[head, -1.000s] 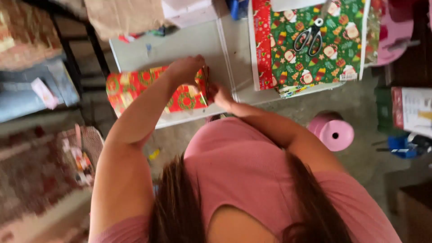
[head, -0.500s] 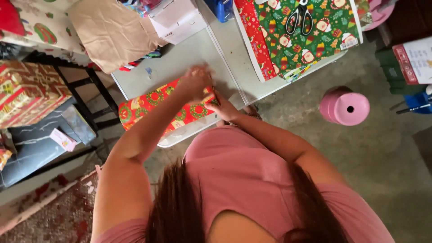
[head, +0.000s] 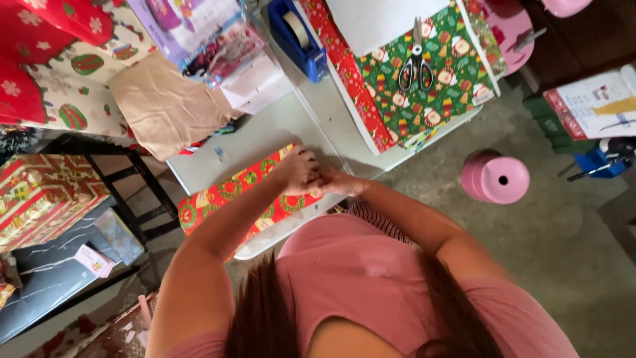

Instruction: Wrapping a gift box with decorative paper using tape and scissors on a workspace.

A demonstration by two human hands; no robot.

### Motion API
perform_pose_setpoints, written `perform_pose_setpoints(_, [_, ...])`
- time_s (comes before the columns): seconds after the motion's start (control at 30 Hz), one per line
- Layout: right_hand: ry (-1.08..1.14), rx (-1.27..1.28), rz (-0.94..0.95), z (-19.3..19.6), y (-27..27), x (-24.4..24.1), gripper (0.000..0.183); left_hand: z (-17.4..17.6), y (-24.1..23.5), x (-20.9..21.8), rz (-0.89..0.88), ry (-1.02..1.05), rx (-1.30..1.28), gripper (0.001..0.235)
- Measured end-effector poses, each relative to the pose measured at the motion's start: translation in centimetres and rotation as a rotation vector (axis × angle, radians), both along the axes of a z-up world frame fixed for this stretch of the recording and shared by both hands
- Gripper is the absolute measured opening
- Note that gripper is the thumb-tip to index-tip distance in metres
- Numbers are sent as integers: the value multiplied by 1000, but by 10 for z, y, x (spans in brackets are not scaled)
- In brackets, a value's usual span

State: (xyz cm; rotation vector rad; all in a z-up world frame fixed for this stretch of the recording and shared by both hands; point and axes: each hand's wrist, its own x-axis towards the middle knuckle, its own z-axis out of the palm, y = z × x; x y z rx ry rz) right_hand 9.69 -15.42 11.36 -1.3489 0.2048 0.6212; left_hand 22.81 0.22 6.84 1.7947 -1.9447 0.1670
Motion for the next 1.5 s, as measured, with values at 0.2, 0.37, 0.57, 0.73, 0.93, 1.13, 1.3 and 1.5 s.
perform_pose_setpoints(0.2, [-167,-626,-278,-36,-91,132,27,16,-2,-3,33,-37,41,33])
perform_pose_setpoints(0.37, [-469,-775,-595,-71,-144,274,38,42,-4,-6,57,58,243,36])
perform_pose_setpoints(0.57, [-13,-501,-551,-63,-142,302,21,62,-6,-4,57,99,484,46])
perform_pose_setpoints(0.73, [-125,-498,-694,-20,-129,230,27,40,-2,-6,41,110,375,45])
perform_pose_setpoints(0.93, [-20,-479,-867,-89,-133,139,16,3,1,-5,68,62,43,32])
perform_pose_setpoints(1.13, [47,-275,-926,-102,-123,144,19,9,-1,-5,36,84,37,32])
perform_pose_setpoints(1.3, [334,53,-842,-163,-82,183,29,11,-1,-4,43,76,26,31])
perform_pose_setpoints(1.5, [247,87,-848,-217,-41,179,34,13,-3,-6,27,43,11,33])
